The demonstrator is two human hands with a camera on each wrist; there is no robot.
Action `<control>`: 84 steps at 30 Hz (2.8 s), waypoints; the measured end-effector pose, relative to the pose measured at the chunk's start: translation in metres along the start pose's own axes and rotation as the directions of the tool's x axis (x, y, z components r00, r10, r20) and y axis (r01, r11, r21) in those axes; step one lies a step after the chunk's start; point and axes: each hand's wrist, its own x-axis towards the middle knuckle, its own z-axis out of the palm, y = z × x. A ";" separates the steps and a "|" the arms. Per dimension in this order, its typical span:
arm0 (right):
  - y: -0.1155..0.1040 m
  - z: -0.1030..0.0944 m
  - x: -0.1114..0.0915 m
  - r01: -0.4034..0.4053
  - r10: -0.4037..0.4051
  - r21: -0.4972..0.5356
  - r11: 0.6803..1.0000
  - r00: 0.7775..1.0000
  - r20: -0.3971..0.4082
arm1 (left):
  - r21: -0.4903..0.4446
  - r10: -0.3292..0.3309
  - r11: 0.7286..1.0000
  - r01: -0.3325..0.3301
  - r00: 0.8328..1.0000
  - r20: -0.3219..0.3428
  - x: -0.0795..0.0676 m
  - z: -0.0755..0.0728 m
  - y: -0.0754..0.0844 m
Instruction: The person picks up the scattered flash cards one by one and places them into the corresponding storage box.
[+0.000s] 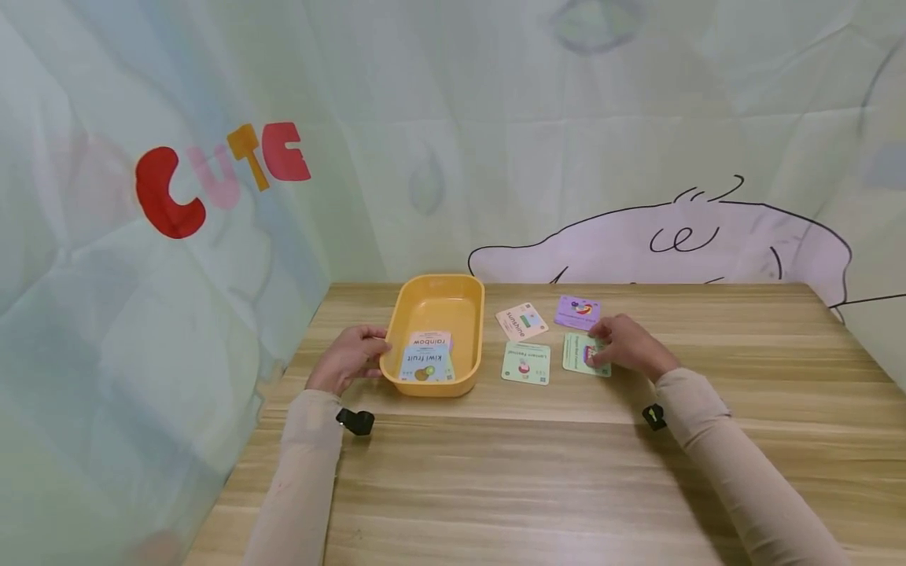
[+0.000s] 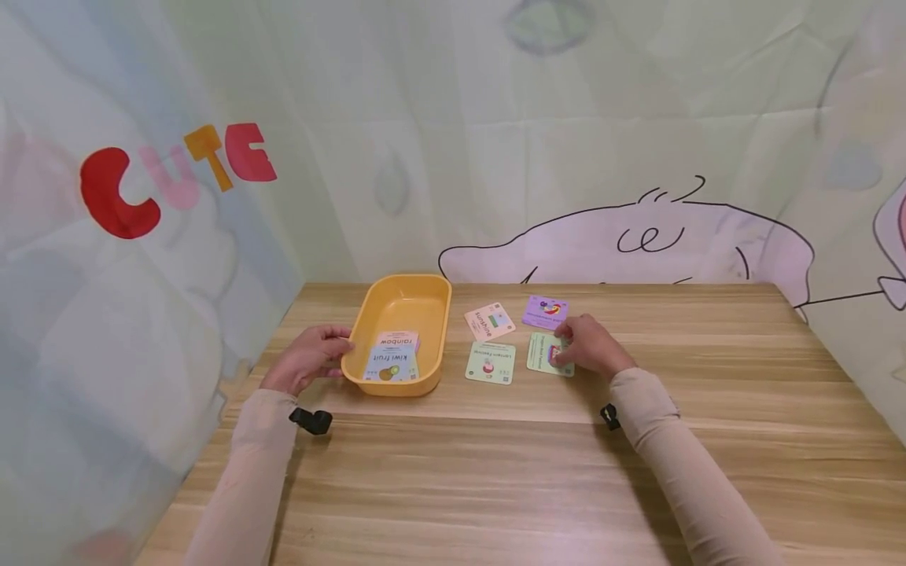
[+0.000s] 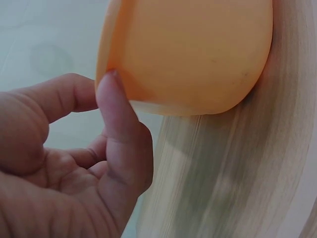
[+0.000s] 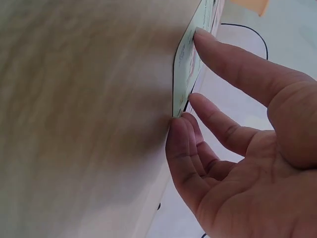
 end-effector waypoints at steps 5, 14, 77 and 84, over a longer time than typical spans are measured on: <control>-0.002 -0.002 0.001 0.001 -0.001 -0.022 1.000 1.000 0.008 | 0.001 0.003 1.000 -0.003 1.000 -0.002 -0.002 0.000 0.001; -0.007 -0.002 0.003 -0.050 0.051 -0.042 0.998 0.998 0.029 | -0.008 0.009 1.000 -0.009 1.000 0.009 -0.003 0.000 0.001; 0.004 -0.014 0.000 -0.013 0.000 0.337 0.942 0.999 0.038 | -0.006 0.016 1.000 -0.016 1.000 0.014 -0.003 0.000 0.002; 0.000 -0.015 -0.002 -0.013 -0.001 0.359 0.933 0.999 0.040 | -0.014 0.011 1.000 -0.011 1.000 0.016 -0.004 0.000 0.002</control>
